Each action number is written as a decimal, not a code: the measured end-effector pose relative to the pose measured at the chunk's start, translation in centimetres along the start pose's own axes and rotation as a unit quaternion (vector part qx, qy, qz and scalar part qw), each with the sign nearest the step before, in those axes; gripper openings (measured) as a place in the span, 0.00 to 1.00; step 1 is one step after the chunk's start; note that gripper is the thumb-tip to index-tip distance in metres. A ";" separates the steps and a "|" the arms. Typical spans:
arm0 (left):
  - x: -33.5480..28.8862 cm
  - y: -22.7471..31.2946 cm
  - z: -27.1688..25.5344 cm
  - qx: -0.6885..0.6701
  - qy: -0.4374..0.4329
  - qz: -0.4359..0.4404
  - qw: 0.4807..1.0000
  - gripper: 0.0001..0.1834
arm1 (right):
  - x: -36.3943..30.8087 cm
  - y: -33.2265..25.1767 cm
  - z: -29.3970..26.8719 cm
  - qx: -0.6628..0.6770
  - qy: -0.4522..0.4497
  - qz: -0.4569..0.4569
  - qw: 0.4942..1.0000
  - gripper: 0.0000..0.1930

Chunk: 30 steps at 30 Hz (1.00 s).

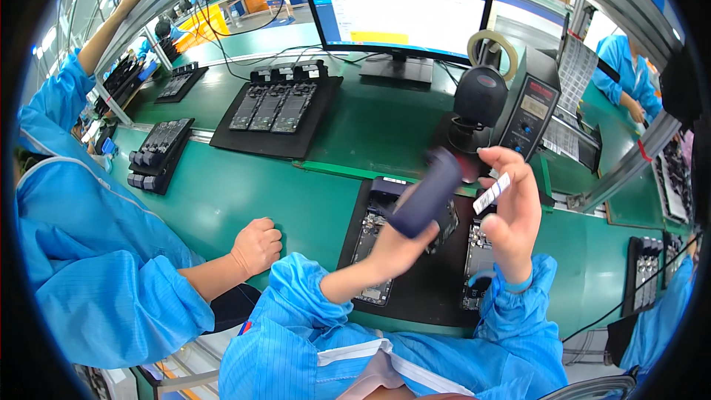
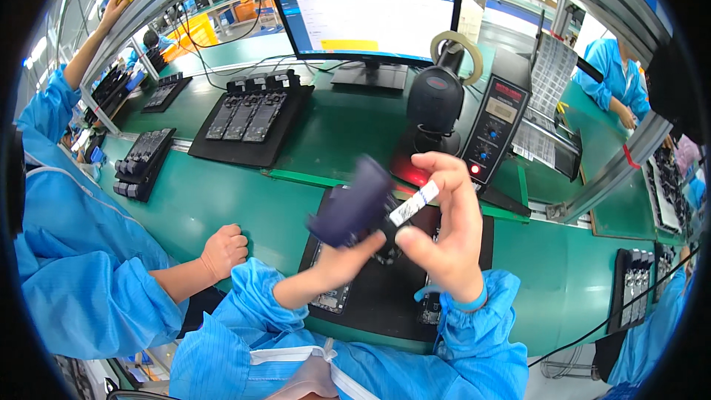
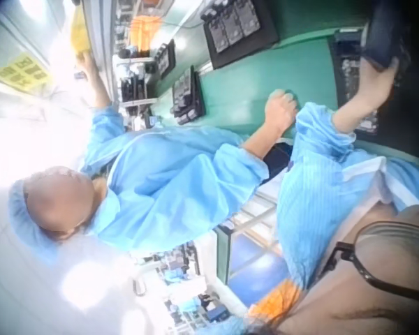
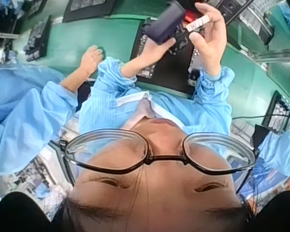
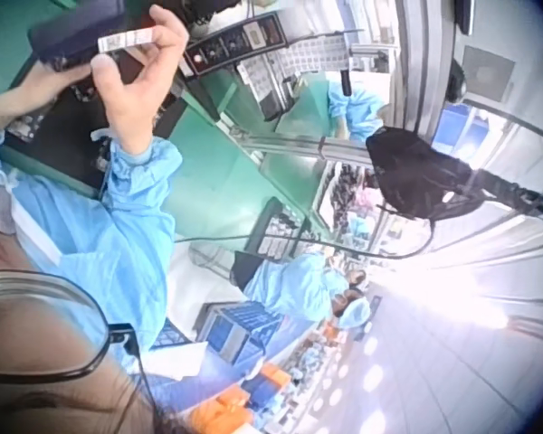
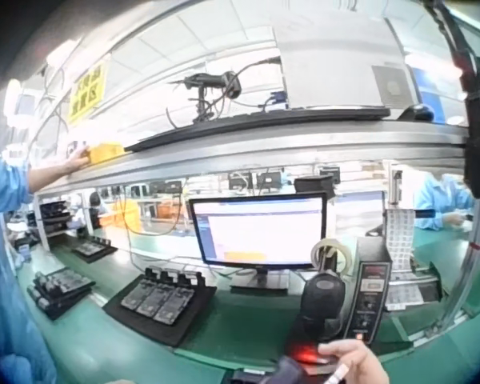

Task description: The person applies small white labels to the back of dark blue electronic device casings. They pick up a casing, apply a label, and place it into a black tray holding three units. The person repeats this process for multiple casings, occasionally using a barcode scanner to scan the labels.

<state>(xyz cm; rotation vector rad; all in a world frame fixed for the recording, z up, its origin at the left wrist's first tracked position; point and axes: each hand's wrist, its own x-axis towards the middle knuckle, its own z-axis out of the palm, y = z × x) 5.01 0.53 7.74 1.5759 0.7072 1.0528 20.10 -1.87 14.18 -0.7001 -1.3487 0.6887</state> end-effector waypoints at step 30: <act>-1.8 -2.8 0.0 -0.099 -0.053 0.091 0.990 0.27 | -2.2 -0.2 3.4 0.000 -0.118 0.008 0.993 0.31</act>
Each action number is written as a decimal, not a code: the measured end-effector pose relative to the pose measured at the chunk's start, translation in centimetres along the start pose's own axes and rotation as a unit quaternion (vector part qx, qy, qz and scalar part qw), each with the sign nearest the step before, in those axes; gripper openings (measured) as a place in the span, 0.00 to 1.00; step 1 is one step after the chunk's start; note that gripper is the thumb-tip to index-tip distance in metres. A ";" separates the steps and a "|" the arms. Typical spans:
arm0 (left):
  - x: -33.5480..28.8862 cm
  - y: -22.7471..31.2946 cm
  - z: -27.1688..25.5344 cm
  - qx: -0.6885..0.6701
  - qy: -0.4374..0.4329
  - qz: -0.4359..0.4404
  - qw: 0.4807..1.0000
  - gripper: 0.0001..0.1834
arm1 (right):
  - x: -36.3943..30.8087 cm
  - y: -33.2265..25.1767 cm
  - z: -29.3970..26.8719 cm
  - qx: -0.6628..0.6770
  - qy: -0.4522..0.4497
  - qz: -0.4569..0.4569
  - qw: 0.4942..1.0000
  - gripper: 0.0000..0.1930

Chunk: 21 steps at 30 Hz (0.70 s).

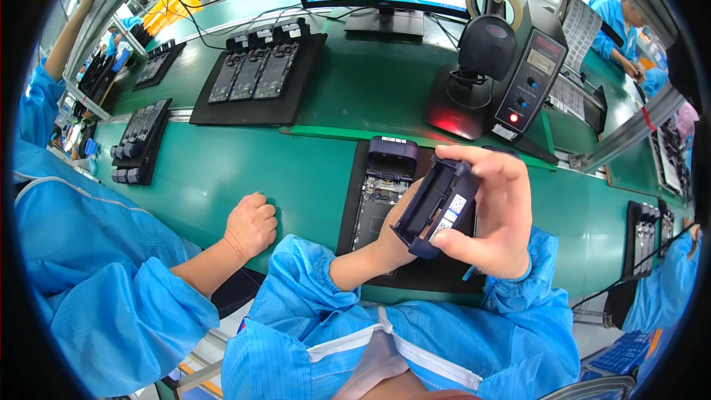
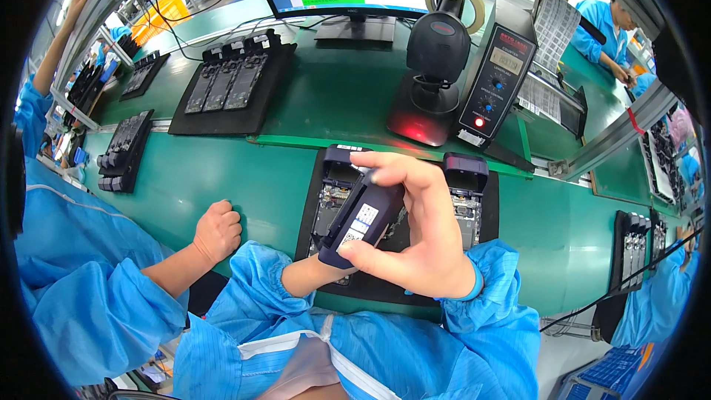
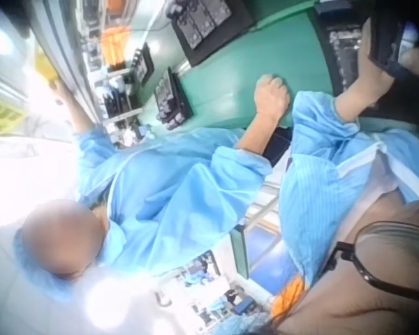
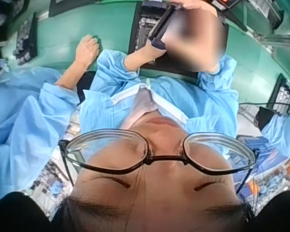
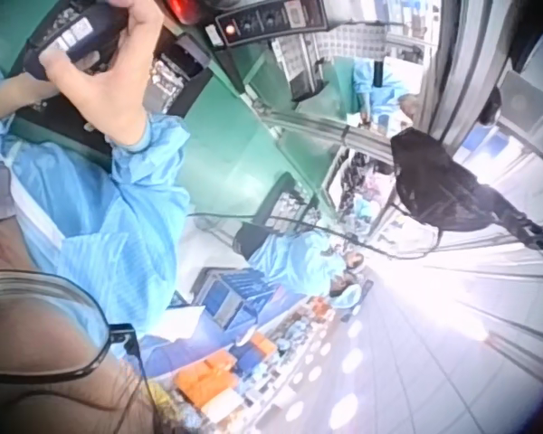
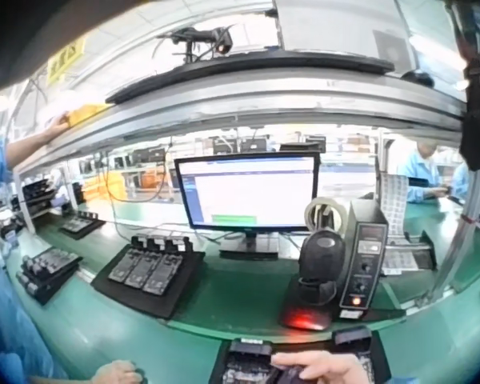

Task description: The person applies small white labels to the back of dark blue electronic device casings. They pick up a casing, apply a label, and place it into a black tray holding three units. The person repeats this process for multiple casings, occasionally using a barcode scanner to scan the labels.

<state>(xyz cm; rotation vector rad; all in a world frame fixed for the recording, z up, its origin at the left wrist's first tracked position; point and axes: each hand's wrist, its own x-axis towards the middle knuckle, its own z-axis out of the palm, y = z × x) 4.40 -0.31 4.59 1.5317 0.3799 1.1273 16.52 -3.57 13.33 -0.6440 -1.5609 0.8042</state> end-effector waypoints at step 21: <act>-1.1 -1.3 -0.7 -0.005 -0.131 -0.212 0.968 0.33 | 0.9 -0.9 -4.6 -0.362 0.109 -0.178 0.909 0.09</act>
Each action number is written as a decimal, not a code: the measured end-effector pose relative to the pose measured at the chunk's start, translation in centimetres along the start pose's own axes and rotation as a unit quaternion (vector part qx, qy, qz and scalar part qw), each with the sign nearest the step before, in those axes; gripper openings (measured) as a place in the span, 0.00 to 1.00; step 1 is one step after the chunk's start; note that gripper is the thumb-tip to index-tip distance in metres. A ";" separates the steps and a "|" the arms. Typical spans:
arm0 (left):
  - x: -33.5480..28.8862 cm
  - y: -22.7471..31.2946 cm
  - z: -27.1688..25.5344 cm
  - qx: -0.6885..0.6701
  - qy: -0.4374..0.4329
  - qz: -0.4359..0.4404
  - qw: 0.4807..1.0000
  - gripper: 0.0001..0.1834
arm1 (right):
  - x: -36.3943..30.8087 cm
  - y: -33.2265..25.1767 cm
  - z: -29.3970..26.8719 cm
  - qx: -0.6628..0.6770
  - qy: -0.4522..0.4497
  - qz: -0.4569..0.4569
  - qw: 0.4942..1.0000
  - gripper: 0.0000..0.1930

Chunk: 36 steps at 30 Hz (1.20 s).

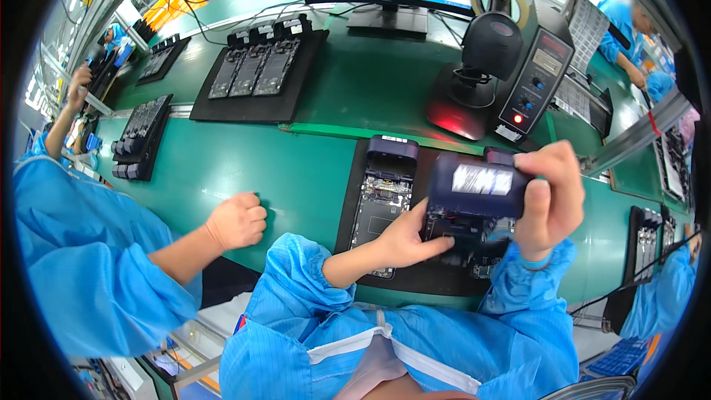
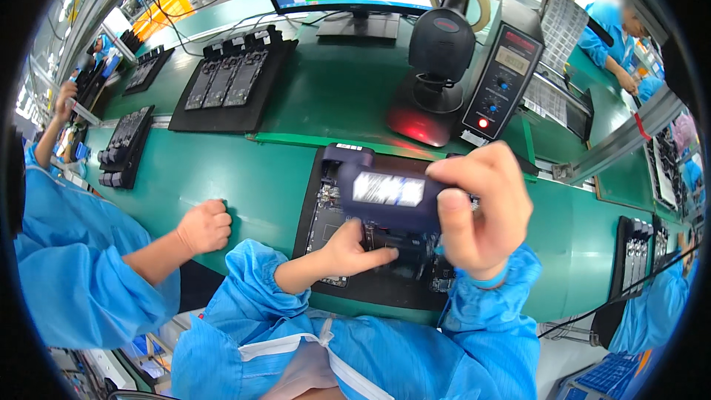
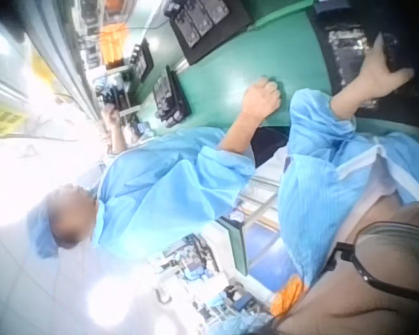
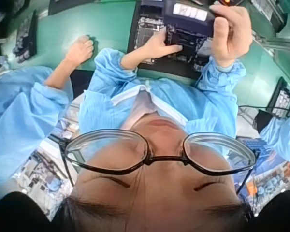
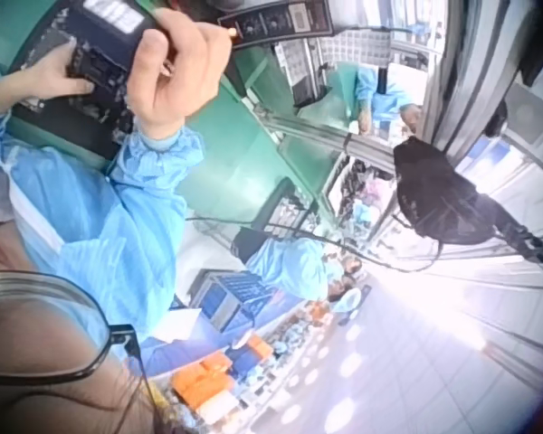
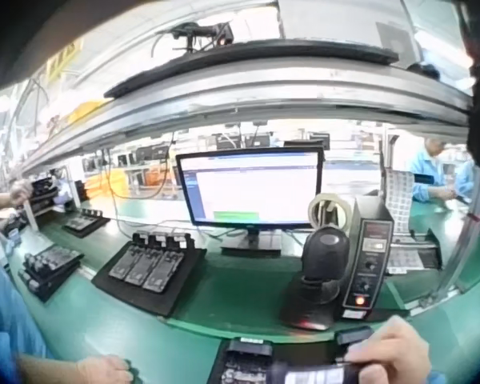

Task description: The person applies small white labels to the back of dark blue electronic device casings. They pick up a casing, apply a label, and place it into a black tray holding three units. The person repeats this process for multiple casings, occasionally using a barcode scanner to scan the labels.

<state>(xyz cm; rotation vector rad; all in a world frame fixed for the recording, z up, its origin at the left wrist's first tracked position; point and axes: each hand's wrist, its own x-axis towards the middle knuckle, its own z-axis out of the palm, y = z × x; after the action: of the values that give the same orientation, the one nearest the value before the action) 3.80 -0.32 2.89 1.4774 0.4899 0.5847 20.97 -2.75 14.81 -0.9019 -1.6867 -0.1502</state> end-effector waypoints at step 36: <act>-0.6 -2.2 1.0 0.515 -0.119 0.149 0.836 0.21 | -2.2 9.8 1.7 -0.216 -0.449 0.337 0.799 0.20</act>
<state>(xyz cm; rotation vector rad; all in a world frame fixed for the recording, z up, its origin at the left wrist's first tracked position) 4.11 -1.48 0.73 2.6631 0.3833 0.3526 25.88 3.94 8.85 -2.1092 -2.0701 0.4783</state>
